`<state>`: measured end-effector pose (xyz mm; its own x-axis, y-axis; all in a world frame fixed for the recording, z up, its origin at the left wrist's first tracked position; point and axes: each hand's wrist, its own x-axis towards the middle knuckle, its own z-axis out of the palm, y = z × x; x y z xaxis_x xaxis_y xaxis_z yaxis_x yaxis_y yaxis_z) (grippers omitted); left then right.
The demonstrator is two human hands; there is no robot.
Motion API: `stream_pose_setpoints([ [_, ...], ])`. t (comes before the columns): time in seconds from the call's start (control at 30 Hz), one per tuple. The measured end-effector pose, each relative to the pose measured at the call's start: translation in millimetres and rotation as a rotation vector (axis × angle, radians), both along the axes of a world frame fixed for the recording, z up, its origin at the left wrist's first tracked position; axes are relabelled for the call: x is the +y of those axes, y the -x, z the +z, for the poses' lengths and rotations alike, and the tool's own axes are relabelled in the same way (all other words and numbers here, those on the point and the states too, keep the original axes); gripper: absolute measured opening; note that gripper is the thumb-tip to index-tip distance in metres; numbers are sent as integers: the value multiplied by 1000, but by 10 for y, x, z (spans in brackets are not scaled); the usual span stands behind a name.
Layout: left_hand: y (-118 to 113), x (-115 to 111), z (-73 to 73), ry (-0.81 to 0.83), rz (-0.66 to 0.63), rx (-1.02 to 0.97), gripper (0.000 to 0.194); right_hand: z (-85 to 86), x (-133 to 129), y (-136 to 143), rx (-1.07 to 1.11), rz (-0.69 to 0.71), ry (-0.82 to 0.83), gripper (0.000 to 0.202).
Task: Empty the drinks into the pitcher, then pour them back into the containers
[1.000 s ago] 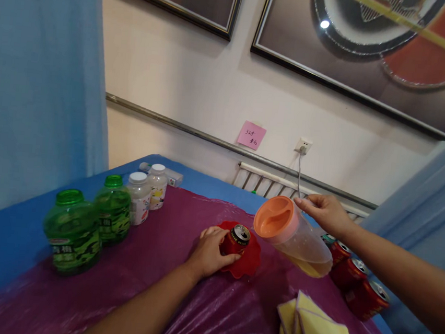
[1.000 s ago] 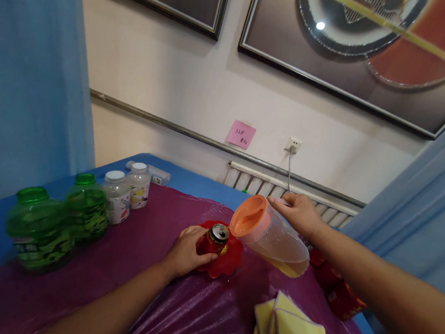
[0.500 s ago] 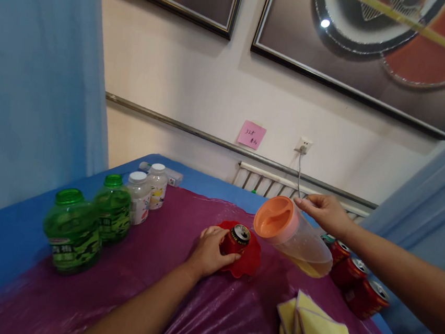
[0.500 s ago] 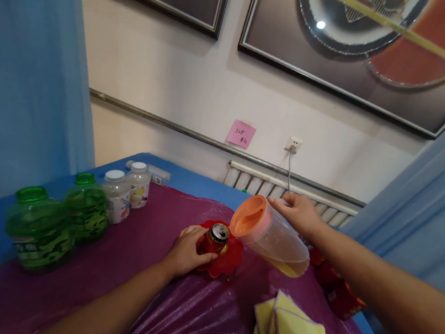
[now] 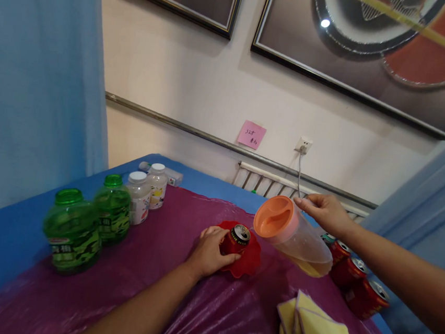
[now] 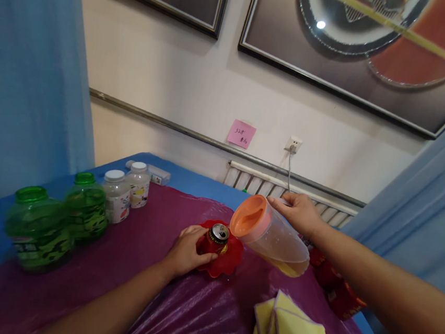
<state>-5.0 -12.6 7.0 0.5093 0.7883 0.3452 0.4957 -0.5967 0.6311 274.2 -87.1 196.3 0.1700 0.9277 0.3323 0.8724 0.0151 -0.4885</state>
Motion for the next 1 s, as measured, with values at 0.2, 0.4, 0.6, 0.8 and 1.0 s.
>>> stream_pose_setpoints([
  [0.2, -3, 2, 2, 3, 7, 6, 56, -11, 6, -25, -7, -5, 2, 66],
  [0.4, 0, 0, 6, 4, 15, 8, 55, -15, -8, -16, 9, -6, -8, 66],
  [0.6, 3, -6, 12, -3, 13, 2, 54, -38, -9, -38, -1, 5, -14, 66],
  [0.8, 0, -15, 26, 3, 14, 3, 54, -27, -12, -35, 2, -27, 6, 66],
  [1.0, 3, -9, 12, 1, 10, 4, 54, -21, -24, -29, 14, -6, -4, 66],
])
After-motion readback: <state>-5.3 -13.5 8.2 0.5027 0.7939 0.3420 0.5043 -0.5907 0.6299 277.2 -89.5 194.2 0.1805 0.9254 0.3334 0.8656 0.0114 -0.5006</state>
